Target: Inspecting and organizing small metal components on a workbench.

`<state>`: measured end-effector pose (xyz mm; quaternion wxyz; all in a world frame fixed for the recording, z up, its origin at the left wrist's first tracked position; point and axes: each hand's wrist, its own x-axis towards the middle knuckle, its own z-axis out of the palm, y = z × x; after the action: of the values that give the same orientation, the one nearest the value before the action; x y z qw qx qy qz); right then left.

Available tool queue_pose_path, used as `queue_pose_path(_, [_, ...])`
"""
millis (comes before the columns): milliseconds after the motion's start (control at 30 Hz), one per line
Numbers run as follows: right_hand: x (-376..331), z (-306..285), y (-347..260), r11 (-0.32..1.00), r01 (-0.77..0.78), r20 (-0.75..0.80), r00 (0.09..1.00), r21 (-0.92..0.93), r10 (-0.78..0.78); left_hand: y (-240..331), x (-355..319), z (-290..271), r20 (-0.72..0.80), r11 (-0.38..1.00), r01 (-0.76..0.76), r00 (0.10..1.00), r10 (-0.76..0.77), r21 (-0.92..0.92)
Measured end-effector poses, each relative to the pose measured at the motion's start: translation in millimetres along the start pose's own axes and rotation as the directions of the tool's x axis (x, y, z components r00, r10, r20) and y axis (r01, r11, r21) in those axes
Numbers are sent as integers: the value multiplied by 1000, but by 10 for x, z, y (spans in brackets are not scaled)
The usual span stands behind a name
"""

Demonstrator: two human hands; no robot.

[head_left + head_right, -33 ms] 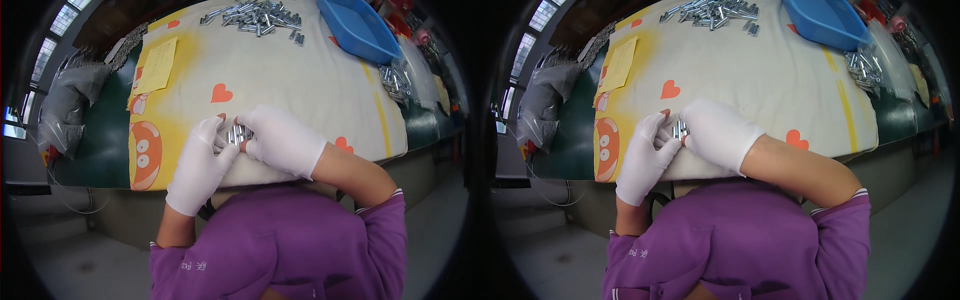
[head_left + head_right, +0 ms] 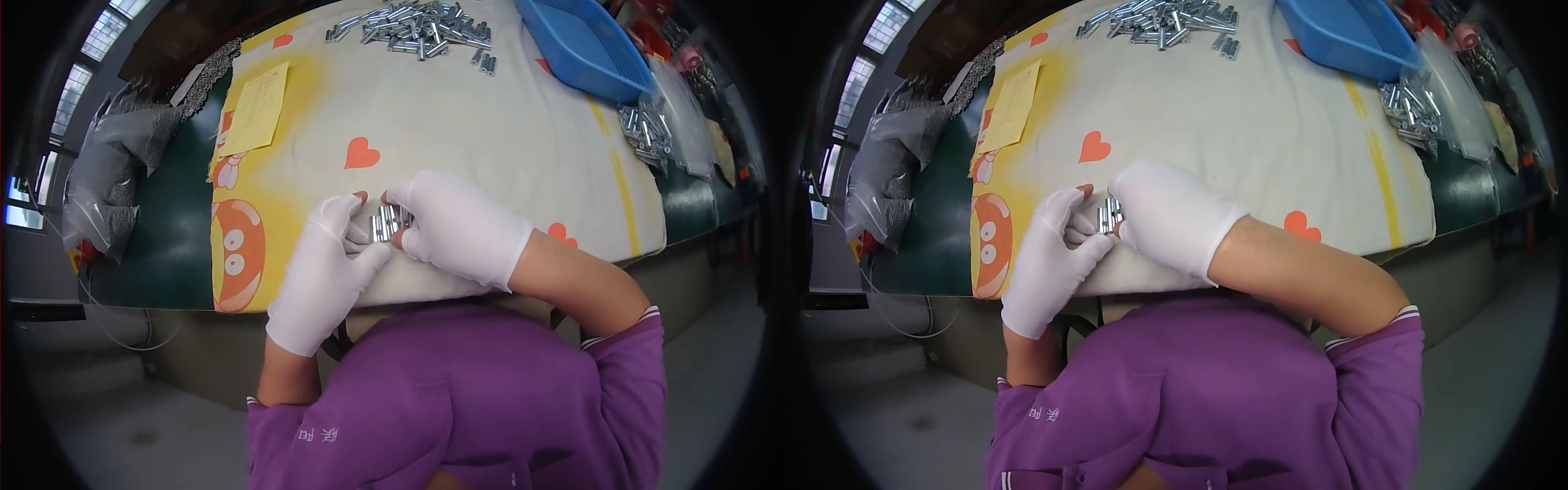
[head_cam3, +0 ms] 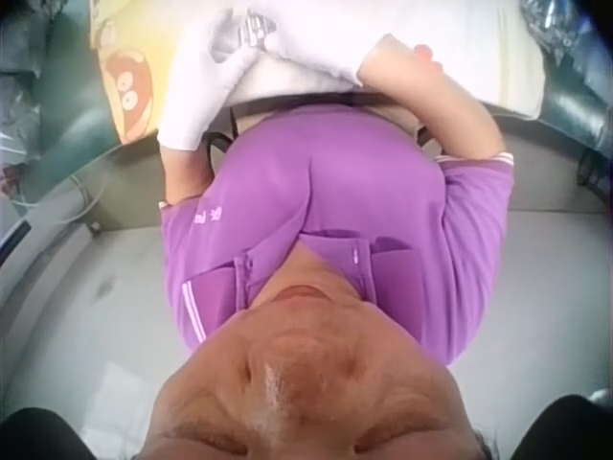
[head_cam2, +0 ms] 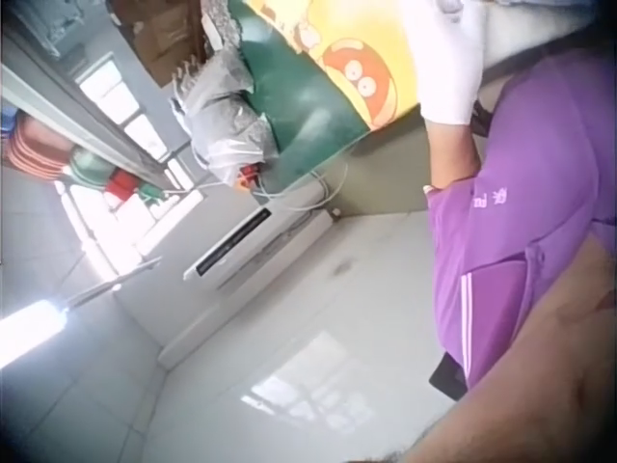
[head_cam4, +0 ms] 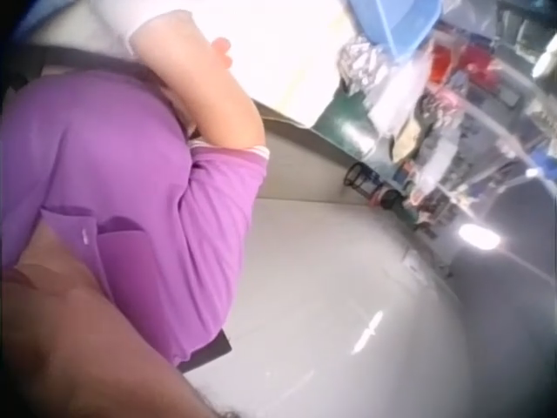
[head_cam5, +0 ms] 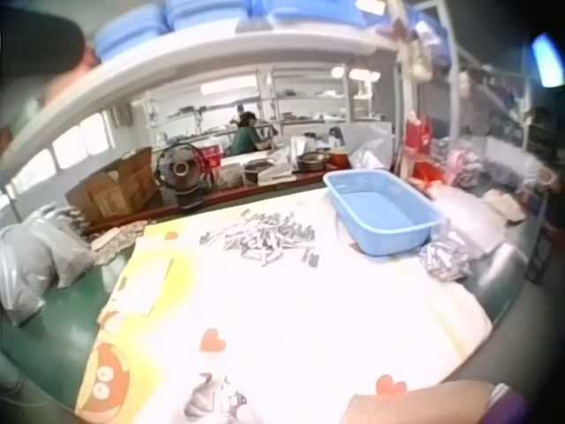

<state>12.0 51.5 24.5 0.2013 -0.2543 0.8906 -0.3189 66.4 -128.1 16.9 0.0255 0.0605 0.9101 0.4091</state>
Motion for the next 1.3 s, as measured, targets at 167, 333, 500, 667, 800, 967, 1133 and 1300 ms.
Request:
queue_pose_path(167, [-44, -27, 0, 996, 27, 7, 1000, 90, -28, -24, 34, -42, 51, 988, -26, 999, 19, 152])
queue_pose_path(333, [-25, 44, 40, 995, 31, -22, 999, 98, -29, 10, 103, -48, 55, 998, 65, 996, -65, -2])
queue_pose_path(500, [-84, 169, 72, 975, 200, -190, 965, 93, -180, 49, 57, -34, 120, 986, 160, 981, -153, -55])
queue_pose_path(667, [-68, 246, 132, 951, 235, -215, 958, 200, -192, 67, 72, -35, 72, 999, 3, 997, 1, -50])
queue_pose_path(800, [-72, 160, 74, 939, 177, -155, 979, 296, -136, -21, 176, -82, 197, 967, -185, 969, 150, 175])
queue_pose_path(967, [-138, 112, 21, 944, 144, -113, 987, 296, -116, 25, 137, -50, 186, 978, -126, 978, 94, 169])
queue_pose_path(1133, [-158, 149, 39, 935, 84, -106, 993, 344, -50, 161, 19, -30, 144, 981, 193, 970, -195, 25])
queue_pose_path(1300, [-136, 147, 52, 924, 107, -98, 992, 368, -76, -50, -84, 108, 43, 938, 184, 983, -179, -293])
